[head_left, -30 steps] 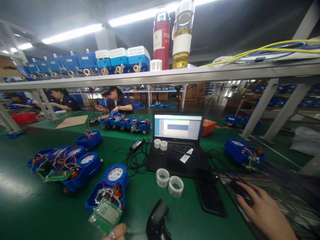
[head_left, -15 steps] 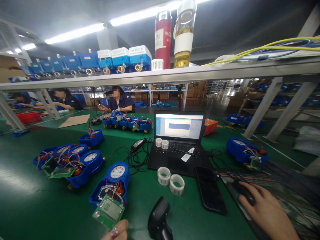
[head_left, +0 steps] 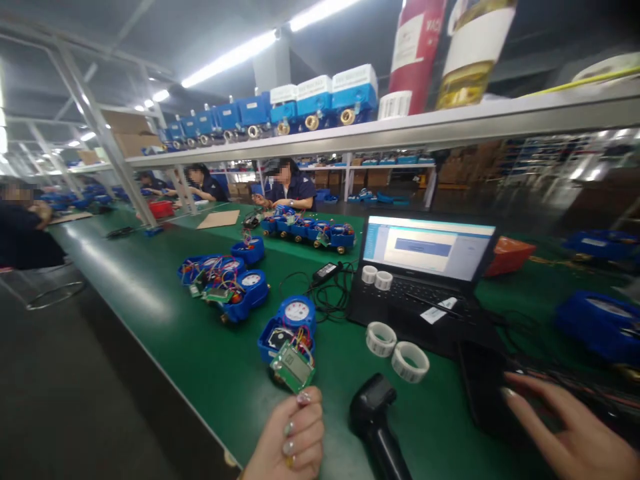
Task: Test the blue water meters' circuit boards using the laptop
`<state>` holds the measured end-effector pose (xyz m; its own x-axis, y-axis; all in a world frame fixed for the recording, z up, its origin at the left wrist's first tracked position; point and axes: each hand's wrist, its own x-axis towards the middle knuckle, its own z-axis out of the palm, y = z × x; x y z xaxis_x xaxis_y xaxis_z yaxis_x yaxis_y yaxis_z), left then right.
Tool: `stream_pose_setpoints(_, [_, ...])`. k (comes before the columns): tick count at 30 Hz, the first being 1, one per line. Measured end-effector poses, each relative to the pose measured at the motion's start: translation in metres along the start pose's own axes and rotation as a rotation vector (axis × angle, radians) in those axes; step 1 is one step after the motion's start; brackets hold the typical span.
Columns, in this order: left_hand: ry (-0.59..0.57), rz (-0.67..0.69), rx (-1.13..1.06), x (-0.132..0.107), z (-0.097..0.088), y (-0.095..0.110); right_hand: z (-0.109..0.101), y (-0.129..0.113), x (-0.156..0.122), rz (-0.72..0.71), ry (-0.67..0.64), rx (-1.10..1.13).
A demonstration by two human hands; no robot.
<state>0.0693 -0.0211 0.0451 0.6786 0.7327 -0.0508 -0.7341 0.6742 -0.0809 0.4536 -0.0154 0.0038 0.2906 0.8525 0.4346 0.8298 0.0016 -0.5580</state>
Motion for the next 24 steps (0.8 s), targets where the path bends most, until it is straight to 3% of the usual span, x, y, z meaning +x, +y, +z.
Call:
stream_pose_setpoints(2, [0.013, 0.026, 0.020, -0.001, 0.000, -0.001, 0.017, -0.057, -0.005, 0.123, -0.301, 0.274])
stream_pose_setpoints(6, [0.041, 0.065, 0.072, -0.004, -0.003, -0.003, 0.055, -0.164, -0.019, 0.078, -0.693, 0.753])
stream_pose_setpoints(10, [0.046, 0.068, 0.234, -0.005, -0.006, 0.001, 0.089, -0.221, -0.022, 0.078, -0.837, 0.878])
stream_pose_setpoints(12, [0.080, 0.074, 0.389, -0.003, -0.009, 0.003, 0.102, -0.232, -0.022, 0.026, -0.853, 0.863])
stream_pose_setpoints(17, [0.362, 0.163, 0.816, 0.001, -0.024, 0.011, 0.118, -0.235, -0.022, -0.100, -0.770, 0.795])
stream_pose_setpoints(19, [0.495, 0.339, 0.970, -0.002, -0.030, 0.017, 0.119, -0.229, -0.022, -0.122, -0.789, 0.776])
stream_pose_setpoints(22, [0.676, 0.719, 1.198, -0.015, -0.034, 0.028, 0.125, -0.216, -0.021, -0.161, -0.835, 0.718])
stream_pose_setpoints(24, [0.722, 0.861, 1.281, -0.022, -0.033, 0.033, 0.136, -0.206, -0.023, -0.163, -0.857, 0.696])
